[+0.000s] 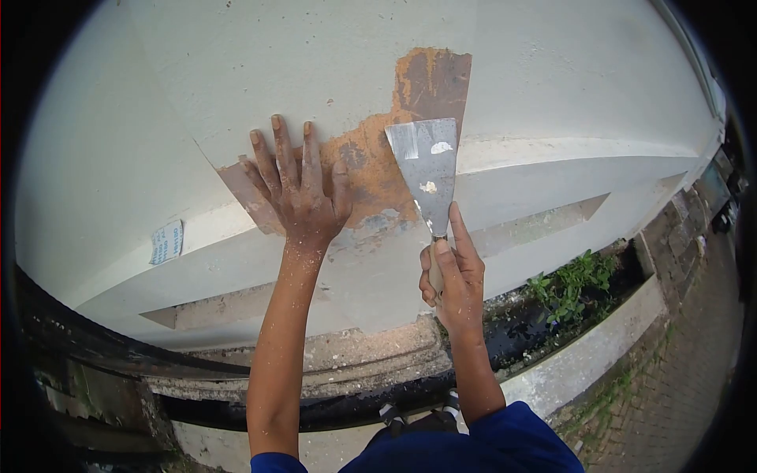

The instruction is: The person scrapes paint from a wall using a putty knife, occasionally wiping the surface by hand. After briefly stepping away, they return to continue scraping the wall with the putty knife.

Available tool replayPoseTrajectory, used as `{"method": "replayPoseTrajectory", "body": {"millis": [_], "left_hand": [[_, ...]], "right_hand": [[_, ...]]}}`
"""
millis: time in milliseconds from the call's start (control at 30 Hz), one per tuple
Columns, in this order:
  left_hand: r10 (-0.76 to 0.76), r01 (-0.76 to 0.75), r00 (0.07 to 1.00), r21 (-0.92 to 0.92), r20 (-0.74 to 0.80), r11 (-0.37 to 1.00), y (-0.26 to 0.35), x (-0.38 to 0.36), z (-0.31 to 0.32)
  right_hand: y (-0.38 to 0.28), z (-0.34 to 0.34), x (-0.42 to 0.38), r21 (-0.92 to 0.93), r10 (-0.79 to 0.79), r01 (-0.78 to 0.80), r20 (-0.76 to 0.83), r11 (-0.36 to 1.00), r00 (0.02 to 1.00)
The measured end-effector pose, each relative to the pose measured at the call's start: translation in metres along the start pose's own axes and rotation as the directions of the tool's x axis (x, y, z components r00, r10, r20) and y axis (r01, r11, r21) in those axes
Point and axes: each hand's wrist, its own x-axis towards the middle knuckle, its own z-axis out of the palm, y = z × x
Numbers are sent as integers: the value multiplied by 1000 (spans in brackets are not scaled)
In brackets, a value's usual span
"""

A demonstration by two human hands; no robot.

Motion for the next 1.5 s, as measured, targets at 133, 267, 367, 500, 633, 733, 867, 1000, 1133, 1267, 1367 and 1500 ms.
{"method": "replayPoseTrajectory", "body": {"millis": [133,267,367,500,633,733,867,1000,1133,1267,1367,1500], "left_hand": [[27,-27,1000,61,3,998,16,17,12],[30,-29,1000,50,-10,998,13,9,13],[37,-35,999,60,-29,998,13,12,15],[44,-42,998,59,-36,997,12,8,16],[44,-42,998,55,-43,998,11,8,17],[0,3,999,80,-34,997,12,6,17],[0,2,999,62,-40,998,12,6,17],[-2,5,999,59,-45,998,11,6,16],[-8,10,999,46,-41,999,11,5,17],[-8,10,999,62,-44,998,11,6,18],[-1,3,999,67,-35,998,11,4,16],[-2,5,998,46,-59,999,11,7,18]], "right_hand": [[-4,1,7,-19,-2,3,2,1000,1000],[-8,2,9,-41,-15,15,13,999,1000],[-2,-2,9,-64,-3,3,2,998,1000],[-18,10,18,-24,-22,23,15,999,1000],[-11,-2,10,-26,-14,15,35,1000,999],[-13,3,14,-25,-11,12,31,1000,999],[-11,-2,5,-34,1,0,23,999,1000],[-13,4,15,-39,-39,41,38,998,998],[-21,11,13,-32,-33,34,47,999,998],[0,3,6,-70,-8,11,49,997,999],[-10,12,12,-48,-1,3,30,999,1000],[3,2,1,-21,16,-15,35,1000,999]]}}
